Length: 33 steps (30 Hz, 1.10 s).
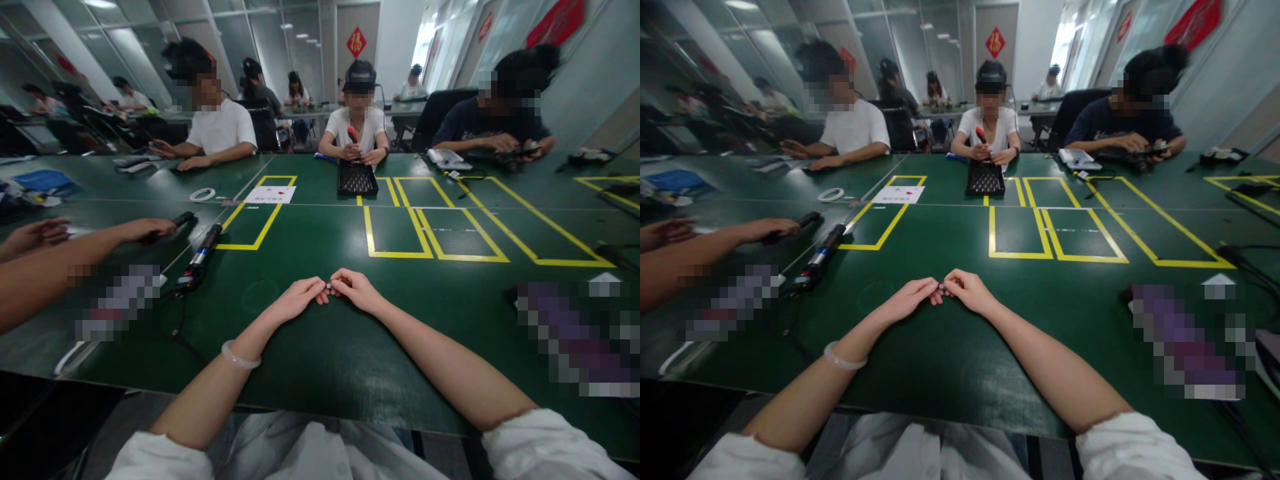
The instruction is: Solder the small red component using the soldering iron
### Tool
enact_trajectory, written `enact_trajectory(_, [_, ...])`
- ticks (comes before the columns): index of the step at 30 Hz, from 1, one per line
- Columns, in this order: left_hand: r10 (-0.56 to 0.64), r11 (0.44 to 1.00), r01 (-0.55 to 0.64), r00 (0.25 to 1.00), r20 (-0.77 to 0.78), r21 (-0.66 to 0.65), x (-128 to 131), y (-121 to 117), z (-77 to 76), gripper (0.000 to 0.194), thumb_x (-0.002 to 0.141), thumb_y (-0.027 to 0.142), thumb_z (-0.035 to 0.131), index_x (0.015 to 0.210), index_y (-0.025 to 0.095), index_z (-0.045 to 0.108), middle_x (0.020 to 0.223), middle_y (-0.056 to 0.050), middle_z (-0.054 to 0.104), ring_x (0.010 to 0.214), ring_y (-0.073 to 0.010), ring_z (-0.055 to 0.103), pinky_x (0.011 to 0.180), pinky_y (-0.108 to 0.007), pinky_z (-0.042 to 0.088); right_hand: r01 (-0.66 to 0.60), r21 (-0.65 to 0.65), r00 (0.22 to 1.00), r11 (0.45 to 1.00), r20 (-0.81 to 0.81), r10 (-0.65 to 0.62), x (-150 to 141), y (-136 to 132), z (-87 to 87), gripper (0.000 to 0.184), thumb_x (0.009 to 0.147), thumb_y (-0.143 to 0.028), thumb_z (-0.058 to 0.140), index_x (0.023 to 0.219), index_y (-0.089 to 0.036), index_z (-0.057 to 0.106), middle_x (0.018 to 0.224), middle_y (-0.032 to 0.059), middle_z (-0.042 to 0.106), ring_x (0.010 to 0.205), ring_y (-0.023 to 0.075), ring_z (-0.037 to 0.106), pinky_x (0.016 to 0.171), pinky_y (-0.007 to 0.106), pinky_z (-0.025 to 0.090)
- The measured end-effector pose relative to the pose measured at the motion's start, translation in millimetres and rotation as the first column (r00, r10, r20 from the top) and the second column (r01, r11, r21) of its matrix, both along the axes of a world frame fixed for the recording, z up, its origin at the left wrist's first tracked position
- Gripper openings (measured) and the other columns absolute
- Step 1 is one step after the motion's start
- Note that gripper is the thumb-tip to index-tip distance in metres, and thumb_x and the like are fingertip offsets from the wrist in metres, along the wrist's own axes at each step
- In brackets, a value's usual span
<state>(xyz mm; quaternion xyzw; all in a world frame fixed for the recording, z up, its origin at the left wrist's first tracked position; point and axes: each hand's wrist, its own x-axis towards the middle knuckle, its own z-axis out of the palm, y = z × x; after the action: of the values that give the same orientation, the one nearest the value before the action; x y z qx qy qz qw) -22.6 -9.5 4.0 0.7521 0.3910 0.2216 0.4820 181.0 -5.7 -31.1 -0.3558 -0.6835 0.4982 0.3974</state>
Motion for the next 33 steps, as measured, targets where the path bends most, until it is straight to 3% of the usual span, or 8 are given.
enact_trajectory(9, [-0.025, 0.999, 0.025, 1.000, 0.004, -0.024, 0.0, -0.8, 0.4, 0.037, 0.092, 0.048, 0.045, 0.092, 0.015, 0.061, 0.085, -0.005, 0.066, 0.079, -0.0152, 0.060, 0.078, -0.029, 0.047, -0.005, 0.020, 0.999, 1.000, 0.037, 0.005, 0.8, -1.8, 3.4, 0.024, 0.091, -0.039, 0.052, 0.088, -0.016, 0.058, 0.075, 0.0020, 0.064, 0.068, 0.0128, 0.060, 0.067, 0.026, 0.048])
enact_trajectory(15, [-0.030, 1.000, 0.030, 1.000, 0.005, -0.007, -1.2, 0.7, 1.9, 0.040, 0.094, 0.047, 0.039, 0.087, 0.014, 0.061, 0.084, -0.005, 0.067, 0.078, -0.0152, 0.060, 0.081, -0.030, 0.046, -0.013, 0.073, 0.999, 0.997, 0.040, 0.010, 1.0, -3.1, 4.6, 0.032, 0.085, -0.037, 0.061, 0.108, -0.017, 0.054, 0.076, -0.0013, 0.060, 0.062, 0.0098, 0.053, 0.060, 0.022, 0.043])
enact_trajectory(20, [-0.017, 1.000, 0.017, 1.000, -0.001, -0.016, -0.5, 0.6, 2.5, 0.041, 0.095, 0.046, 0.038, 0.085, 0.014, 0.061, 0.082, -0.005, 0.066, 0.076, -0.0153, 0.060, 0.080, -0.030, 0.046, -0.023, 0.079, 0.999, 0.997, 0.042, 0.019, 1.3, -2.0, 2.6, 0.024, 0.086, -0.036, 0.060, 0.100, -0.017, 0.057, 0.076, -0.0006, 0.061, 0.063, 0.0100, 0.054, 0.061, 0.022, 0.043])
enact_trajectory(33, [0.002, 1.000, -0.002, 0.999, -0.034, 0.015, 1.2, -2.4, 5.3, 0.037, 0.094, 0.047, 0.040, 0.087, 0.015, 0.059, 0.083, -0.004, 0.066, 0.077, -0.0152, 0.060, 0.080, -0.030, 0.046, -0.014, 0.050, 0.998, 0.999, 0.066, 0.010, 0.3, -1.9, 0.9, 0.027, 0.086, -0.041, 0.060, 0.097, -0.016, 0.059, 0.076, 0.0005, 0.063, 0.064, 0.0112, 0.056, 0.062, 0.023, 0.045])
